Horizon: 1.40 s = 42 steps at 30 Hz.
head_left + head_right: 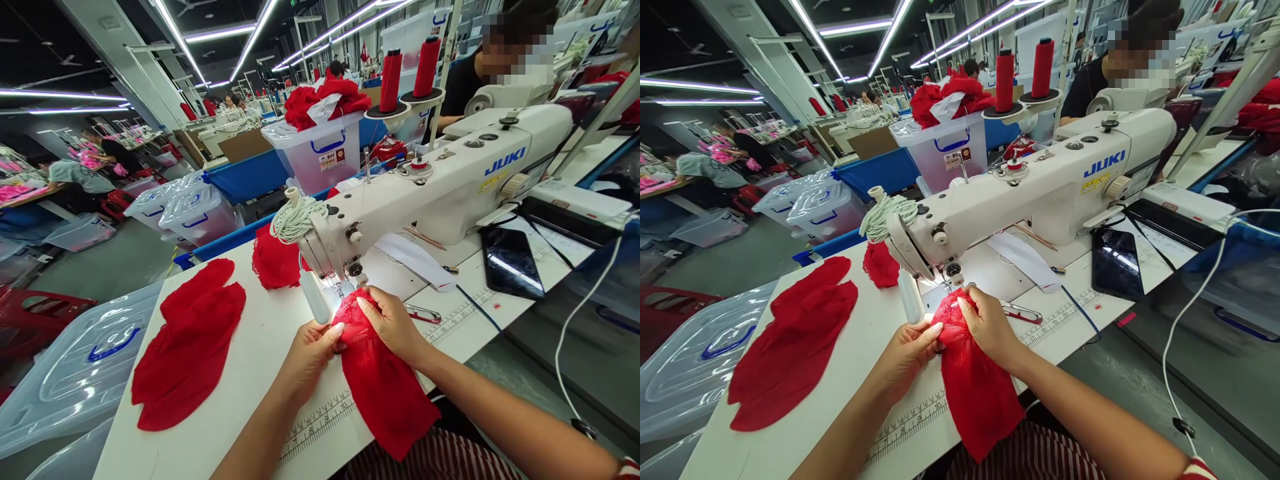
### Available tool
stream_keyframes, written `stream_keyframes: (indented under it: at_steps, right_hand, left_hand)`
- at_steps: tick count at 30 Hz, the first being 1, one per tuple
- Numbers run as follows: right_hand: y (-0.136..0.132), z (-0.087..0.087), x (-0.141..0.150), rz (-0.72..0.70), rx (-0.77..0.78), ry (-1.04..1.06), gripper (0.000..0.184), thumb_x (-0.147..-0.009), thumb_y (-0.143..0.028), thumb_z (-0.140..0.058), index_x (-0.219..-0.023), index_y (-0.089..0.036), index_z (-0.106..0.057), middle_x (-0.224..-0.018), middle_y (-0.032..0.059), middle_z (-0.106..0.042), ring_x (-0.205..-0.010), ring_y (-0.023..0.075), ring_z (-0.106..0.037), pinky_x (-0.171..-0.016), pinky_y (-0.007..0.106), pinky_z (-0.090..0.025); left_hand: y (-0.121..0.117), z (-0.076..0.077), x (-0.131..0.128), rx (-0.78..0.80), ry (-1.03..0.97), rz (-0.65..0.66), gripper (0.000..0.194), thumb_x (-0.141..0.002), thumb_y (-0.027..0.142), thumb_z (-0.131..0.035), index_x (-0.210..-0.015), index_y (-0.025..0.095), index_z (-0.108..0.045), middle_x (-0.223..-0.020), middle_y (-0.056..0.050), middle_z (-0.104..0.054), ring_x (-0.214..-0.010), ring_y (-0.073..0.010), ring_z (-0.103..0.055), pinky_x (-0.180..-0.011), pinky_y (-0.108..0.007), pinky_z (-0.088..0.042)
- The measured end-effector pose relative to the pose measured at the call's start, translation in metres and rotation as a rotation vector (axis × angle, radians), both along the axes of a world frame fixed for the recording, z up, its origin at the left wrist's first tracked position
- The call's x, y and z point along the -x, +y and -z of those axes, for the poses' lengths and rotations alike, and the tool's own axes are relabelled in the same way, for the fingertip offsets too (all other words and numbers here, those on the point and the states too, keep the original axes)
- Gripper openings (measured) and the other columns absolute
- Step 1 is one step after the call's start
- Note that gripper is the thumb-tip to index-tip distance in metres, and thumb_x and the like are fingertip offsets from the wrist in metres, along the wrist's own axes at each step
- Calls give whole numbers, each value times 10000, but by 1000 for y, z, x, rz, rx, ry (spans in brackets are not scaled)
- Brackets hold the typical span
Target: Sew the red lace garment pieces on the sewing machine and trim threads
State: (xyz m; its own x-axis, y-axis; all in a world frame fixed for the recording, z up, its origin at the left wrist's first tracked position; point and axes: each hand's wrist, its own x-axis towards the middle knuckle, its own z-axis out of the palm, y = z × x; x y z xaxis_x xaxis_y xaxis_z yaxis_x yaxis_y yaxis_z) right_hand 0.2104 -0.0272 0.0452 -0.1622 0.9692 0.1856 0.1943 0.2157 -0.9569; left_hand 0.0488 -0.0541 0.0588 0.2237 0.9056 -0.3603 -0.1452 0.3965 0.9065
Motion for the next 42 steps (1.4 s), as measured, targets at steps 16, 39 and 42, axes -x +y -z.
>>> stream_keyframes:
  at_steps: [16, 39, 42]
  right_hand:
    - [-21, -10, -18, -1, 222, 230, 188, -885, -373, -442, -842, -207, -519, -744, 7, -591, -678, 160, -554, -638, 286, -467]
    - [-45, -3, -36, -130, -19, -128, 189, -968, -354, -331, -872, -237, -444, -622, -37, -522, -501, 123, -485, -523, 250, -405]
    - [-53, -9, -17, -257, 89, -80, 301, -976, -385, -330, -741, -229, -436, -592, -40, -483, -523, 114, -450, -522, 242, -362]
  left_hand:
    - [-1, -23, 32, 18, 190, 105, 338, -739, 487, -670, -748, 172, -551, -613, 71, -393, -447, -45, -353, -388, -161, -337]
    - [-1, -13, 21, -60, 199, 90, 247, -740, 407, -688, -708, 167, -642, -638, 18, -590, -605, -121, -489, -611, -238, -401]
    - [-3, -15, 19, -30, 147, 70, 266, -732, 419, -701, -695, 160, -649, -643, 8, -620, -591, -115, -495, -601, -234, -400]
